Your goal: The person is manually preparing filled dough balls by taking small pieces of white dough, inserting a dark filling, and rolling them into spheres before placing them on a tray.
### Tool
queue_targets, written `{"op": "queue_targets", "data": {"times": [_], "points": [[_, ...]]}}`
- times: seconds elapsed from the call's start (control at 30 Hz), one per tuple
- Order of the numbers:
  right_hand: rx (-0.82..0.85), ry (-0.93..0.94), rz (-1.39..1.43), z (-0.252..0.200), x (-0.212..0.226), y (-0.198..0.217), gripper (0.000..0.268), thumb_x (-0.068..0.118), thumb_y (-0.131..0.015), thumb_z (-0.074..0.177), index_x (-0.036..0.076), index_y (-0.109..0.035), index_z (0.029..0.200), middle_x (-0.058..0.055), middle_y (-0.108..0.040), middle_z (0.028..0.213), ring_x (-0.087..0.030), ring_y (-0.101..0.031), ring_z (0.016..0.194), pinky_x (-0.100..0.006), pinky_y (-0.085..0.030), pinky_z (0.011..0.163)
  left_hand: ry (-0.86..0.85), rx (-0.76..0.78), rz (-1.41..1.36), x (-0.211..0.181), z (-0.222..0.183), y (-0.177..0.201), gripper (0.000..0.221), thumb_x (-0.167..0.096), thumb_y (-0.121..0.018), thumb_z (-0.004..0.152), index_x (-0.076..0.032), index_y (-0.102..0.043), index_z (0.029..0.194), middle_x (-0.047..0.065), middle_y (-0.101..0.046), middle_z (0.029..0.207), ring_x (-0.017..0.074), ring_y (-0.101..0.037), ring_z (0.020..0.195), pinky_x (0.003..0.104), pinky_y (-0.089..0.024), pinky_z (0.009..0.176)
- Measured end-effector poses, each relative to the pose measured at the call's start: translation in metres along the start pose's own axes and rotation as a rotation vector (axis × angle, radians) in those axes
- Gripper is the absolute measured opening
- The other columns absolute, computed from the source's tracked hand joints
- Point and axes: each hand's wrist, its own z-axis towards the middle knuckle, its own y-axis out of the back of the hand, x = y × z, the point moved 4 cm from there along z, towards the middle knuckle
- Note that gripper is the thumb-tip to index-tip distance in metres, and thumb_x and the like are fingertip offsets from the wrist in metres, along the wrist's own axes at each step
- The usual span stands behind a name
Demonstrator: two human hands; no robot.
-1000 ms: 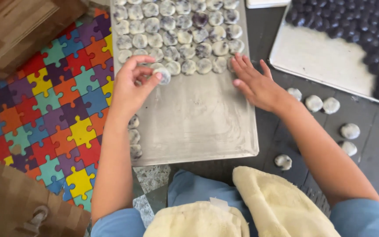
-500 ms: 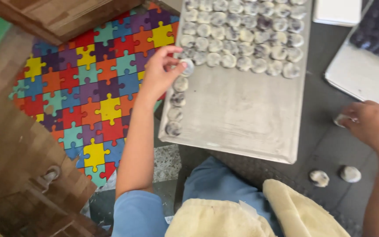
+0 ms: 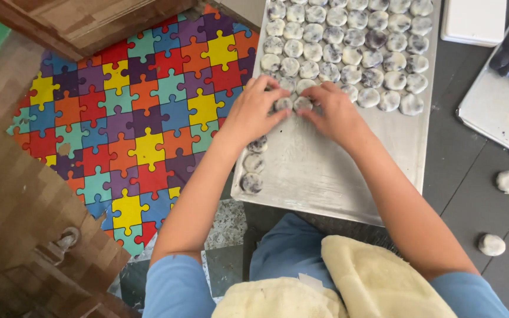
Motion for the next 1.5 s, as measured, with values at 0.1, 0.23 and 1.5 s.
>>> {"op": "queue_targets", "data": {"times": [0.1,0.23,1.5], "points": [[-0.006,0.005,-0.159,-0.012,0.006,-0.009,0.046,0.024,-0.074,0.079,0.010,-0.057,0.119,-0.011,-0.052,0.098,-0.032,-0.061,0.090,-0.040,-0.052,0.074,-0.125,-0.004,0.174,0.005,-0.004,-0.011,0.038,-0.028,-0.076,0.073,-0.018,-0.064,0.107,0.000,-0.053,0.100,0.0205,-0.051,0.092,0.036,-0.047,0.079],[-0.017,0.089,-0.191,-0.014,0.007,-0.005,0.036,0.022,-0.068,0.084,0.013,-0.061,0.117,-0.010,-0.052,0.097,-0.032,-0.059,0.091,-0.041,-0.050,0.076,-0.131,0.002,0.183,0.006,-0.003,-0.012,0.043,-0.027,-0.072,0.077,-0.019,-0.056,0.116,-0.001,-0.055,0.096,0.0192,-0.050,0.091,0.036,-0.042,0.078],[-0.387,-0.359,-0.333,-0.363,-0.094,0.236,0.029,0.006,-0.050,0.122,-0.017,-0.064,0.134,-0.031,-0.063,0.127,-0.042,-0.056,0.120,-0.046,-0.039,0.106,-0.080,0.302,0.156,-0.095,0.050,-0.012,0.063,-0.045,-0.017,0.100,-0.005,-0.063,0.114,0.020,-0.053,0.129,0.0353,-0.039,0.128,0.059,-0.009,0.105]]}}
